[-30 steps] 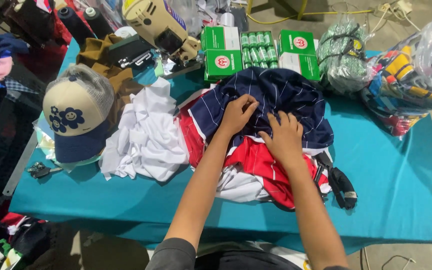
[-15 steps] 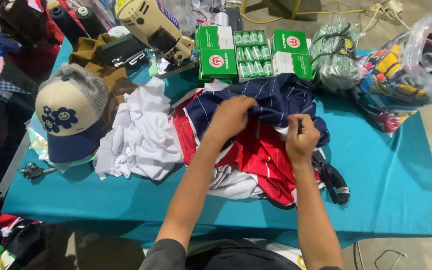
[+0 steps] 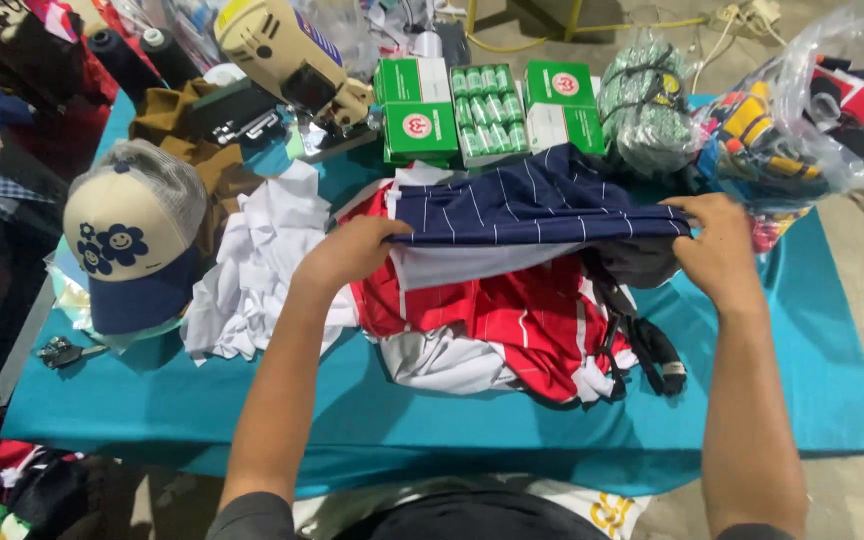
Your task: A person uses scissors to cut strips of fabric from a blue and white striped garment on a work table.
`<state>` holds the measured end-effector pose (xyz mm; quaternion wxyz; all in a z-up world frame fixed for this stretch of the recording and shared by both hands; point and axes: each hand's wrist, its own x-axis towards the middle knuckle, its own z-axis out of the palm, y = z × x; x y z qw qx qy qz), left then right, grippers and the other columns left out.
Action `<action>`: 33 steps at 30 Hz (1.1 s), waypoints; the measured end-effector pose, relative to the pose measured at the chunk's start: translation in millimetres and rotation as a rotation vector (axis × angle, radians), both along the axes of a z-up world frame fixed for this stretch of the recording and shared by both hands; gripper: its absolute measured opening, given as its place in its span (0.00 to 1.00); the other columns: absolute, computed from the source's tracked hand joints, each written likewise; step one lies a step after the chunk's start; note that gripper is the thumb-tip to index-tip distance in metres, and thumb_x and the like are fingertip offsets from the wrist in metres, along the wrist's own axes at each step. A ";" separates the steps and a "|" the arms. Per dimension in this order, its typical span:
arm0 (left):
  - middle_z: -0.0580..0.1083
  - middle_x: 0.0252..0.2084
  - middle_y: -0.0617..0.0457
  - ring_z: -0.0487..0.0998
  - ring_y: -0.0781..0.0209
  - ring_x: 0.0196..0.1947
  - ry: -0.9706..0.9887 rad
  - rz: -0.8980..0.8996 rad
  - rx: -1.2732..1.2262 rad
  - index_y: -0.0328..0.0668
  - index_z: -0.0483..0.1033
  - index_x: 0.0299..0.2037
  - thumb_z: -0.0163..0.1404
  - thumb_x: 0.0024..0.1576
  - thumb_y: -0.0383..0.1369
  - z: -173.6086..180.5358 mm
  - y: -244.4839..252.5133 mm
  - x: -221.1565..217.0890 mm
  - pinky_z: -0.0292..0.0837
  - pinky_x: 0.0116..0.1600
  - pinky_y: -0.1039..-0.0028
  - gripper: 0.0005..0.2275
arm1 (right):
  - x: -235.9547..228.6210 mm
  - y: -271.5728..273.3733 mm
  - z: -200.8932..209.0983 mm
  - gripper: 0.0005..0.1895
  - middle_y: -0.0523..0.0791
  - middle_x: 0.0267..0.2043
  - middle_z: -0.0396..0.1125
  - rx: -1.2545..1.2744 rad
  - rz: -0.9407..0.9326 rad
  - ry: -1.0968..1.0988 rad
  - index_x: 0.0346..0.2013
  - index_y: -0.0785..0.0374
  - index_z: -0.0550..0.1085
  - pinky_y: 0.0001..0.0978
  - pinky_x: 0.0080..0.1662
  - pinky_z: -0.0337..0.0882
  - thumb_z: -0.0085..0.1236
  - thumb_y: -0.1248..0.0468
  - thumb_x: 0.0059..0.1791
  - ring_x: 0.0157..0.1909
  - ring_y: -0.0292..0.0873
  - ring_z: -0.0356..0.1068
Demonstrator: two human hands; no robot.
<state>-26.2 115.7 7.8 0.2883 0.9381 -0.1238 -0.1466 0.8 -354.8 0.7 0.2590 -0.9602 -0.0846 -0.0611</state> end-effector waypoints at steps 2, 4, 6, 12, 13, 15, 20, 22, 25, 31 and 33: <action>0.68 0.68 0.50 0.68 0.50 0.67 0.202 -0.050 0.065 0.45 0.69 0.65 0.34 0.60 0.22 1.4 0.8 9.5 0.66 0.67 0.60 0.23 | 6.4 -3.5 5.7 0.30 0.57 0.44 0.73 -0.286 -0.184 -0.116 0.54 0.59 0.82 0.54 0.48 0.68 0.50 0.67 0.37 0.49 0.62 0.70; 0.73 0.59 0.48 0.74 0.47 0.57 0.121 0.042 0.137 0.49 0.73 0.60 0.35 0.60 0.22 23.4 -8.5 17.5 0.72 0.58 0.57 0.21 | 14.5 13.2 44.6 0.32 0.58 0.41 0.74 -0.175 -0.217 0.095 0.58 0.62 0.78 0.52 0.43 0.71 0.45 0.70 0.40 0.38 0.59 0.72; 0.77 0.49 0.45 0.80 0.44 0.46 0.049 0.119 0.211 0.52 0.76 0.55 0.35 0.59 0.21 40.0 -16.9 20.7 0.77 0.48 0.53 0.21 | 14.6 28.4 73.1 0.34 0.58 0.38 0.75 -0.062 -0.259 0.320 0.63 0.65 0.74 0.51 0.39 0.73 0.39 0.73 0.42 0.27 0.56 0.73; 0.77 0.47 0.41 0.76 0.43 0.53 -1.050 0.152 -0.586 0.33 0.76 0.46 0.40 0.48 0.07 28.1 -38.9 -17.4 0.73 0.62 0.58 0.21 | -3.4 33.4 47.2 0.29 0.60 0.55 0.69 0.217 0.134 -0.670 0.58 0.75 0.75 0.49 0.61 0.63 0.39 0.85 0.45 0.59 0.62 0.67; 0.77 0.48 0.44 0.76 0.45 0.56 -0.958 0.114 -0.586 0.36 0.78 0.46 0.40 0.43 0.08 -3.8 -41.4 -26.4 0.71 0.65 0.58 0.23 | -13.2 35.2 28.5 0.19 0.60 0.54 0.68 0.252 0.114 -0.619 0.54 0.75 0.74 0.50 0.60 0.63 0.37 0.79 0.54 0.58 0.61 0.66; 0.78 0.50 0.47 0.76 0.47 0.59 -0.881 0.072 -0.577 0.39 0.79 0.46 0.39 0.39 0.10 -58.2 -41.0 -34.6 0.69 0.69 0.58 0.26 | -9.0 19.3 -44.2 0.15 0.61 0.54 0.67 0.295 0.099 -0.583 0.49 0.76 0.74 0.51 0.59 0.63 0.35 0.74 0.62 0.58 0.61 0.64; 0.77 0.41 0.56 0.75 0.52 0.47 -0.562 0.040 -0.371 0.50 0.82 0.41 0.46 0.40 0.17 -142.8 -37.7 -53.5 0.70 0.56 0.63 0.22 | -36.4 -3.0 -116.0 0.29 0.66 0.63 0.63 -0.242 0.052 -0.067 0.60 0.68 0.75 0.54 0.67 0.63 0.50 0.75 0.43 0.65 0.67 0.65; 0.77 0.41 0.57 0.75 0.52 0.47 -0.536 0.069 -0.392 0.51 0.82 0.41 0.46 0.40 0.18 -143.1 -38.7 -50.1 0.69 0.57 0.63 0.22 | -45.4 2.1 -127.3 0.28 0.65 0.63 0.63 -0.220 0.014 -0.116 0.60 0.68 0.75 0.52 0.66 0.63 0.49 0.76 0.43 0.65 0.66 0.65; 0.78 0.42 0.57 0.75 0.52 0.47 -0.509 0.106 -0.417 0.52 0.82 0.41 0.46 0.40 0.18 -139.3 -38.6 -48.4 0.68 0.57 0.63 0.21 | -45.1 6.1 -148.4 0.27 0.63 0.62 0.65 -0.164 -0.029 -0.193 0.57 0.69 0.76 0.51 0.65 0.65 0.47 0.77 0.44 0.63 0.65 0.67; 0.78 0.41 0.54 0.75 0.49 0.47 -0.523 0.109 -0.466 0.49 0.82 0.40 0.45 0.39 0.18 -135.8 -38.8 -53.5 0.68 0.56 0.63 0.21 | -69.3 32.5 -141.9 0.25 0.59 0.56 0.70 -0.214 -0.115 -0.424 0.54 0.69 0.77 0.47 0.62 0.67 0.41 0.78 0.46 0.57 0.60 0.71; 0.78 0.41 0.54 0.75 0.49 0.47 -0.523 0.110 -0.470 0.49 0.82 0.40 0.45 0.39 0.18 -140.2 -40.1 -61.7 0.68 0.56 0.63 0.21 | -79.6 31.8 -144.2 0.24 0.59 0.55 0.71 -0.207 -0.102 -0.449 0.53 0.69 0.78 0.46 0.62 0.68 0.41 0.78 0.46 0.56 0.59 0.71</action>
